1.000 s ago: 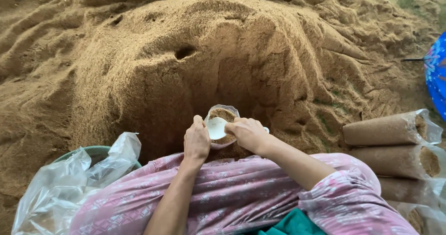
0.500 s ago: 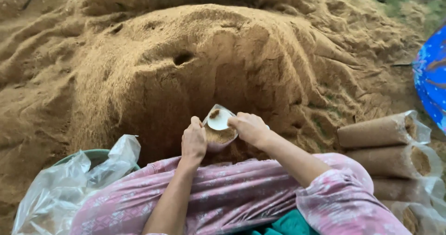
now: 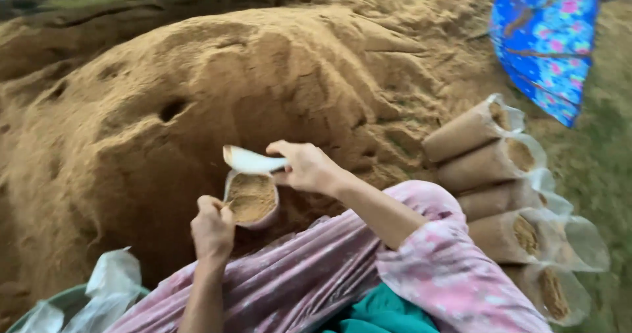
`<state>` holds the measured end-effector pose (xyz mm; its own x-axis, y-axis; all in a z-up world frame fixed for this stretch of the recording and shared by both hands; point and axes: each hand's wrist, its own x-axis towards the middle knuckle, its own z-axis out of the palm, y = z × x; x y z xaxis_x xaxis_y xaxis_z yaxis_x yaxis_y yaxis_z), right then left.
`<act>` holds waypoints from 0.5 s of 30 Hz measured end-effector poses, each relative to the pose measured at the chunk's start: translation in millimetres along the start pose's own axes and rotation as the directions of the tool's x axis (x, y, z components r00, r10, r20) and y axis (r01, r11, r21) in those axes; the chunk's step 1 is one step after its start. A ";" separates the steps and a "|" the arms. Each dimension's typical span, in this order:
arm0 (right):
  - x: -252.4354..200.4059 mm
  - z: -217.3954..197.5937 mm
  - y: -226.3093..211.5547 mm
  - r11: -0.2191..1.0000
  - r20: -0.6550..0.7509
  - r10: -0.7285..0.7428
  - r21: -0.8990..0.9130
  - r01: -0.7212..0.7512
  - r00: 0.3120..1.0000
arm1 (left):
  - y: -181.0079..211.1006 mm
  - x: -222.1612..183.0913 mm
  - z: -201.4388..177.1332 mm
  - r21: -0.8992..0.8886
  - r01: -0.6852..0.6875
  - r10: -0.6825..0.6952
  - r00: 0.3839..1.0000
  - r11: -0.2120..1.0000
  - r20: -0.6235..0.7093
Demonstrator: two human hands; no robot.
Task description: Filling small plastic bags with agricultural material from a large pile using a small scoop.
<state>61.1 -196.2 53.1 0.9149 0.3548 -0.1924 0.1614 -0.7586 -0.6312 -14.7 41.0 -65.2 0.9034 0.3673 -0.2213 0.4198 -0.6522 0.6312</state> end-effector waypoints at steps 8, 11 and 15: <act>33.4 62.6 34.4 0.996 -0.114 -0.029 -0.087 0.019 0.993 | -16.8 2.1 -4.3 0.038 -0.158 0.159 0.987 0.987 -0.021; 31.4 56.9 16.8 0.989 0.047 0.132 -0.079 -0.128 0.990 | 0.9 -1.2 -15.2 0.050 -0.134 0.133 0.991 0.990 0.028; 31.5 72.6 21.8 0.997 0.013 0.068 -0.038 -0.067 0.998 | 17.7 -5.9 -23.3 0.042 -0.073 0.070 0.995 0.996 0.075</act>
<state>66.6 -161.9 -21.3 0.9189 0.3097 -0.2443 0.1138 -0.8011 -0.5876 -14.6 42.7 -35.4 0.9346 0.2696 -0.2319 0.3557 -0.7045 0.6141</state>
